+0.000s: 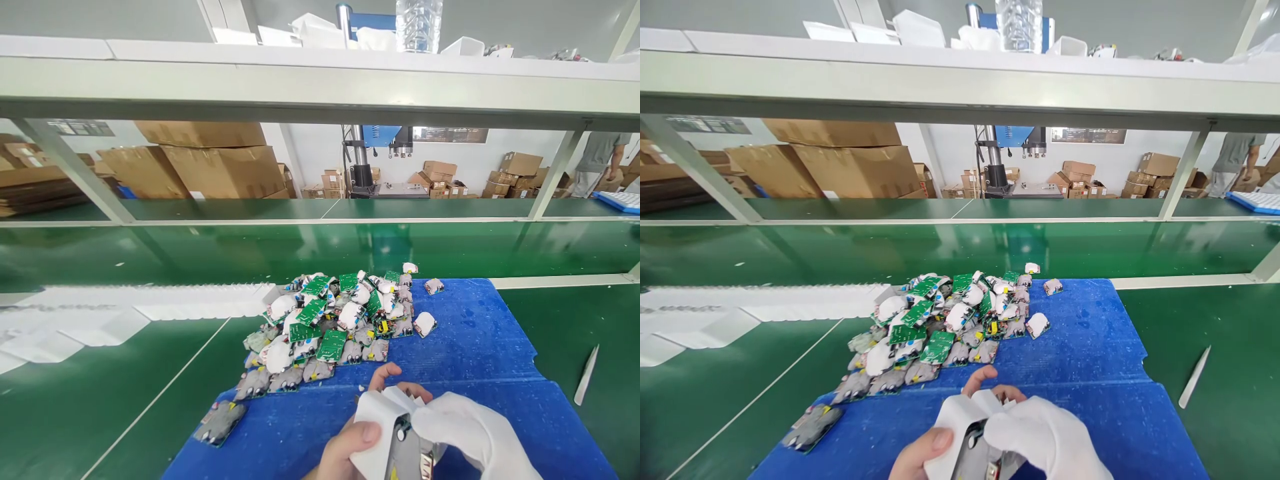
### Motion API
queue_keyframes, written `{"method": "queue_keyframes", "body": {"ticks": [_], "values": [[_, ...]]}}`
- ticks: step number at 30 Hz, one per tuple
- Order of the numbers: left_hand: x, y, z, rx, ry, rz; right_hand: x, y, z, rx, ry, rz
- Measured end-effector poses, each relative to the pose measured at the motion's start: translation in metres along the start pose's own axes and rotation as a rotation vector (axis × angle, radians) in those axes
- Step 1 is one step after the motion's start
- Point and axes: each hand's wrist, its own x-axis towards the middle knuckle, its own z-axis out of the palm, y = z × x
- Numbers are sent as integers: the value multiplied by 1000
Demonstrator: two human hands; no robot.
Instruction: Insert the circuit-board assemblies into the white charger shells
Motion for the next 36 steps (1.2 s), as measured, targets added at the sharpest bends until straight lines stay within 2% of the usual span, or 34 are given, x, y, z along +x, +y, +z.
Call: {"method": "queue_keyframes", "body": {"ticks": [2,3,4,8,11,14,19,23,26,29,32,36], "values": [[-1,0,2,4,-9,-14,-2,-17,-6,-8,102,70],[-1,0,2,3,-9,-19,-7,-25,-16,-5,81,94],[-1,0,2,-5,-11,-23,-14,-31,-31,1,28,114],[0,-2,2,-45,-29,-29,-47,-56,-102,8,21,111],[4,-4,2,-72,-19,-53,-57,-76,-128,12,30,20],[4,-5,3,-72,2,-94,-53,-88,-127,80,-27,37],[-2,-6,1,-57,21,-204,-38,-90,-113,289,-210,113],[-2,-6,1,-3,-40,-299,-33,-90,-110,296,-206,201],[-1,-5,2,-16,-30,-310,-33,-89,-110,285,-191,226],[0,-5,2,-83,26,-261,-35,-87,-111,248,-105,264],[-1,-4,2,-119,67,-132,-37,-81,-113,302,-7,367],[-2,-4,1,-148,137,50,-35,-73,-106,645,-124,469]]}}
